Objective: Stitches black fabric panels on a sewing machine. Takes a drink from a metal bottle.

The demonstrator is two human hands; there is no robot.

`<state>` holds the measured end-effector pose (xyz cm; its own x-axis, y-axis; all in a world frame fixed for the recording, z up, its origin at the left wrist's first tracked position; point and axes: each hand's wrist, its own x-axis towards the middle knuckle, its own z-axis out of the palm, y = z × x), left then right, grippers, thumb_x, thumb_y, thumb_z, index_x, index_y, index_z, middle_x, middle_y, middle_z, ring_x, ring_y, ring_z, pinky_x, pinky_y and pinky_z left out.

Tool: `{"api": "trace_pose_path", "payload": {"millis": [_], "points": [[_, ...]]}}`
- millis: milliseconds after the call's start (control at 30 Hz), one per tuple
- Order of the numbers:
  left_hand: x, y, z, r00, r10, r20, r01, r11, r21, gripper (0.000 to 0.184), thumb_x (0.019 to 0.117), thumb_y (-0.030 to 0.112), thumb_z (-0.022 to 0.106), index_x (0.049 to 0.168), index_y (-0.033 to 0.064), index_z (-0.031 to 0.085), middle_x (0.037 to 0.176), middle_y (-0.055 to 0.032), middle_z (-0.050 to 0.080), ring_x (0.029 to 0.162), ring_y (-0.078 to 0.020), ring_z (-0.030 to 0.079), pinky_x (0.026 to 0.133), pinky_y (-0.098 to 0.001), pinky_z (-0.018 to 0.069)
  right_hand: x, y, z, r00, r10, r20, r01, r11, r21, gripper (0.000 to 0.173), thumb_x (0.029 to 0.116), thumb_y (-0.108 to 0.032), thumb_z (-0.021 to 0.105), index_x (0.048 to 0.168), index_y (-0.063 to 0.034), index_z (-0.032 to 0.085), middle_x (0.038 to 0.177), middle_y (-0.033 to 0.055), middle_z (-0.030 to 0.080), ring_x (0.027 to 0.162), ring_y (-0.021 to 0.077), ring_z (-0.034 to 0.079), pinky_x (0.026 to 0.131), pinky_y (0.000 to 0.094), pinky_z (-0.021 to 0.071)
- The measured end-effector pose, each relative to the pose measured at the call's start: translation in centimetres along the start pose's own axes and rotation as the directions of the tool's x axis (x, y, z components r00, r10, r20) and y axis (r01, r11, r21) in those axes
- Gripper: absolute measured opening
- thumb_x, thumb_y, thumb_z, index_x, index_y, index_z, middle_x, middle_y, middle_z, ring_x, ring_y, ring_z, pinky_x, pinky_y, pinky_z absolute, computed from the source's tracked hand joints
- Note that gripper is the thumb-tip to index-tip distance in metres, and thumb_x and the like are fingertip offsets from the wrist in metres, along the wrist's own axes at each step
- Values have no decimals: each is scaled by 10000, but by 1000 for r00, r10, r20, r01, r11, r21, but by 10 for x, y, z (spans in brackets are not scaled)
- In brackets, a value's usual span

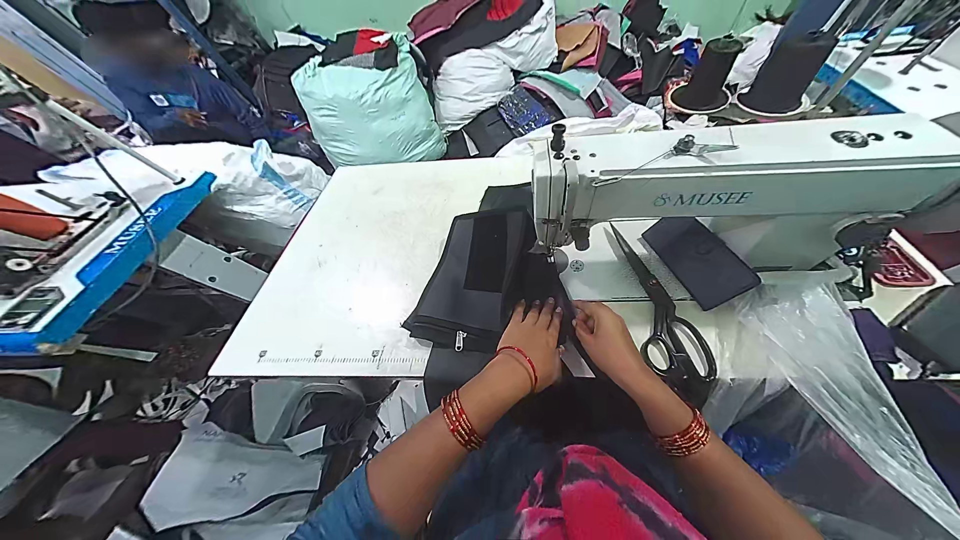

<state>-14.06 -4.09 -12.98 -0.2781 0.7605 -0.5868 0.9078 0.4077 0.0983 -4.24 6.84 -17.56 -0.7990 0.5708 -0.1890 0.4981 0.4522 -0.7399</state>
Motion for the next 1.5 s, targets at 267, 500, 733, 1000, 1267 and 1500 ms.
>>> {"api": "trace_pose_path", "payload": {"millis": [267, 500, 733, 1000, 1267, 1500], "points": [[2, 1, 0, 998, -45, -54, 42, 998, -52, 649, 1119, 474, 238, 1623, 68, 273, 1715, -144, 182, 1586, -337, 168, 1256, -602, 89, 1, 2, -3, 999, -11, 49, 9, 1000, 26, 392, 1021, -58, 518, 1401, 11, 586, 1193, 190, 674, 1013, 246, 656, 948, 368, 510], [-8, -12, -6, 999, 23, -47, -31, 985, -167, 556, 1134, 405, 180, 1573, 182, 439, 1702, -101, 248, 1588, -319, 169, 1261, -600, 52, 2, 4, -3, 998, -34, 48, 32, 999, 37, 393, 1015, -57, 520, 1393, 17, 593, 1179, 199, 679, 1015, 253, 657, 949, 375, 508], [-3, -4, 0, 999, -22, -32, 21, 999, -27, 719, 1050, 454, 531, 1641, 150, 254, 1709, -120, 211, 1572, -351, 197, 1233, -639, 134, 1, 5, -3, 998, -39, 42, 37, 999, 34, 382, 1019, -61, 521, 1386, 10, 601, 1138, 179, 692, 975, 237, 658, 923, 362, 516], [-1, 8, 8, 991, -47, -125, 50, 999, 19, 672, 978, 148, 507, 1613, 64, 303, 1674, -162, 292, 1527, -384, 300, 1216, -618, 190, 2, 6, -2, 998, -31, 49, 30, 999, 32, 383, 1017, -70, 534, 1387, 1, 603, 1154, 179, 686, 980, 237, 657, 928, 367, 514], [1, 18, 12, 985, -112, -134, 126, 987, 95, 539, 1079, 164, 389, 1589, 3, 321, 1658, -185, 312, 1492, -411, 351, 1211, -585, 238, 3, 7, -3, 998, -23, 63, 20, 999, 47, 395, 1015, -58, 531, 1399, 11, 588, 1178, 187, 677, 998, 241, 657, 934, 360, 513], [1, 17, 12, 987, -96, -130, 105, 992, 69, 561, 1073, 238, 387, 1575, -8, 347, 1659, -170, 312, 1527, -388, 287, 1215, -598, 199, 3, 7, -2, 998, -23, 61, 20, 998, 62, 397, 1012, -57, 539, 1400, 8, 589, 1168, 183, 681, 986, 231, 658, 931, 355, 515]]}}
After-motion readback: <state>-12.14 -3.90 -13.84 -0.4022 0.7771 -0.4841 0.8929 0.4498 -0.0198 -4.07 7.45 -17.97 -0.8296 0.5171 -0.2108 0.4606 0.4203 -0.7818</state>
